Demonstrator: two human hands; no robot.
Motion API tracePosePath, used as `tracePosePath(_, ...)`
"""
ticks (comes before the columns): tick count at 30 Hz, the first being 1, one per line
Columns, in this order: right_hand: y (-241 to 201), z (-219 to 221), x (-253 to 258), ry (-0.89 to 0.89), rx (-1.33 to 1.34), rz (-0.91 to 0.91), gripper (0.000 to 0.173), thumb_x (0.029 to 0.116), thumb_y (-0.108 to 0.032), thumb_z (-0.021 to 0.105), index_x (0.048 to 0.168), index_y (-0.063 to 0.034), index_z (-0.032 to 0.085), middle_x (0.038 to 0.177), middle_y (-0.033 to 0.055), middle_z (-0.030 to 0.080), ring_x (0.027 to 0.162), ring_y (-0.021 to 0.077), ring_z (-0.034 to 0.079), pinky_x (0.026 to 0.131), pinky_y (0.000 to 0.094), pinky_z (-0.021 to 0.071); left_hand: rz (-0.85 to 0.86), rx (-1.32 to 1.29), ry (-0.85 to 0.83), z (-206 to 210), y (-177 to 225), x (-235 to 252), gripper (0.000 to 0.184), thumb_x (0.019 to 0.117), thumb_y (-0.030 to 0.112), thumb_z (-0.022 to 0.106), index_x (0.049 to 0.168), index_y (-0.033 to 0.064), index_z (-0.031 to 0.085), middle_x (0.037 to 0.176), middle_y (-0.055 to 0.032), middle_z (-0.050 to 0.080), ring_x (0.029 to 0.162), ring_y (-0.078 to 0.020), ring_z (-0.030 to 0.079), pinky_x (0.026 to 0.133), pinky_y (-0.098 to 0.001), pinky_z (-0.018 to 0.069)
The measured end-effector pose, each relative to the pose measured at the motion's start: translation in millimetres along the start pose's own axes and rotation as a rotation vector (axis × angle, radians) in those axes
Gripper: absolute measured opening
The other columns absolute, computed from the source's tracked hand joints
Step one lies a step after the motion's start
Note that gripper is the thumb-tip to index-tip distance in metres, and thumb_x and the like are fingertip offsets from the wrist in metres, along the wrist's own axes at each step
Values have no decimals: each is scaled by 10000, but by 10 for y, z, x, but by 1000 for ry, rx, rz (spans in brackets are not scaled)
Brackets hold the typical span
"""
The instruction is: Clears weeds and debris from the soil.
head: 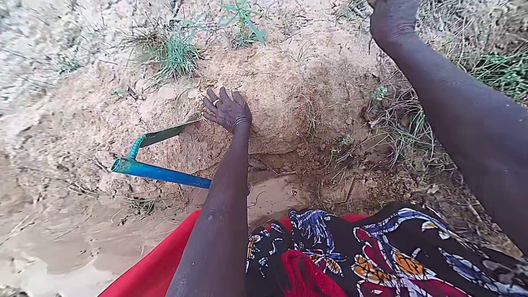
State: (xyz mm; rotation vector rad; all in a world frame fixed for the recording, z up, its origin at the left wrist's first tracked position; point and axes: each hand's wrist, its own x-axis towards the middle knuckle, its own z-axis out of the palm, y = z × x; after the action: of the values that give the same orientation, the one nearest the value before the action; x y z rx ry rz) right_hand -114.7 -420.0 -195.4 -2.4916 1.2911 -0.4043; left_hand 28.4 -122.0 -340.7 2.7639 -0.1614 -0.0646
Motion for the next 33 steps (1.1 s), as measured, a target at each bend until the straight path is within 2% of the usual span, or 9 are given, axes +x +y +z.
tracePosePath(2, 8, 71, -203, -217, 78, -107, 341, 1058, -170, 524, 1300, 68, 558, 1158, 289, 652, 997, 397, 682, 911, 565, 533, 11, -5, 9, 11, -4, -9, 542, 1068, 466, 290, 1508, 249, 520, 1691, -57, 275, 1577, -359, 155, 1201, -686, 66)
tracePosePath(4, -4, 391, -469, -471, 279, -192, 254, 1010, -58, 576, 1250, 24, 570, 1041, 193, 659, 810, 268, 664, 758, 472, 563, 12, -5, 12, 5, -5, 5, 540, 1072, 468, 287, 1508, 253, 519, 1693, -60, 271, 1576, -358, 157, 1204, -679, 71)
tracePosePath(7, -124, 785, -779, -675, 304, -346, 460, 881, -20, 758, 1320, 6, 624, 1223, 246, 668, 1105, 364, 665, 980, 552, 516, 8, 5, 21, 10, -21, -5, 539, 1072, 472, 281, 1503, 258, 525, 1692, -50, 275, 1577, -353, 158, 1204, -676, 73)
tracePosePath(10, -320, 963, -1010, -658, 182, -477, 605, 822, -63, 822, 1383, -12, 602, 1299, 309, 595, 1222, 461, 580, 1043, 597, 453, 4, -1, 32, 12, 1, -7, 535, 1072, 473, 293, 1499, 255, 531, 1690, -46, 280, 1578, -352, 152, 1204, -676, 67)
tracePosePath(13, -415, 1152, -1141, -550, 159, -560, 588, 836, -54, 760, 1405, -102, 626, 1324, 248, 549, 1140, 403, 609, 939, 543, 526, 5, -6, 42, 20, -8, 5, 533, 1070, 467, 297, 1492, 249, 538, 1687, -49, 286, 1576, -347, 165, 1207, -672, 71)
tracePosePath(19, -611, 1218, -1284, -515, 120, -524, 449, 867, 64, 620, 1294, -70, 649, 1372, 231, 537, 1119, 412, 640, 853, 566, 556, -5, 0, 47, 33, -5, 11, 535, 1065, 477, 293, 1489, 261, 538, 1694, -37, 269, 1577, -339, 160, 1206, -671, 76)
tracePosePath(24, -688, 1187, -1313, -508, 319, -393, 251, 1013, -19, 522, 1232, -37, 645, 1141, 213, 697, 1057, 399, 685, 862, 594, 528, -15, 5, 33, 17, 1, -6, 543, 1073, 480, 271, 1499, 264, 528, 1697, -36, 260, 1578, -335, 156, 1210, -665, 72)
tracePosePath(28, -711, 1117, -1292, -626, 385, -228, 294, 1125, -250, 415, 1218, -41, 599, 993, 181, 695, 944, 356, 689, 852, 563, 519, -8, 13, 50, 33, -8, 9, 537, 1074, 473, 265, 1491, 269, 537, 1690, -24, 279, 1575, -326, 176, 1210, -653, 96)
tracePosePath(33, -480, 959, -1371, -632, 68, -350, 334, 1120, -281, 427, 1204, -16, 612, 1041, 261, 685, 1038, 457, 676, 871, 620, 508, -10, 1, 61, 61, -30, 24, 536, 1071, 484, 275, 1485, 274, 544, 1688, -25, 285, 1577, -321, 172, 1216, -647, 81)
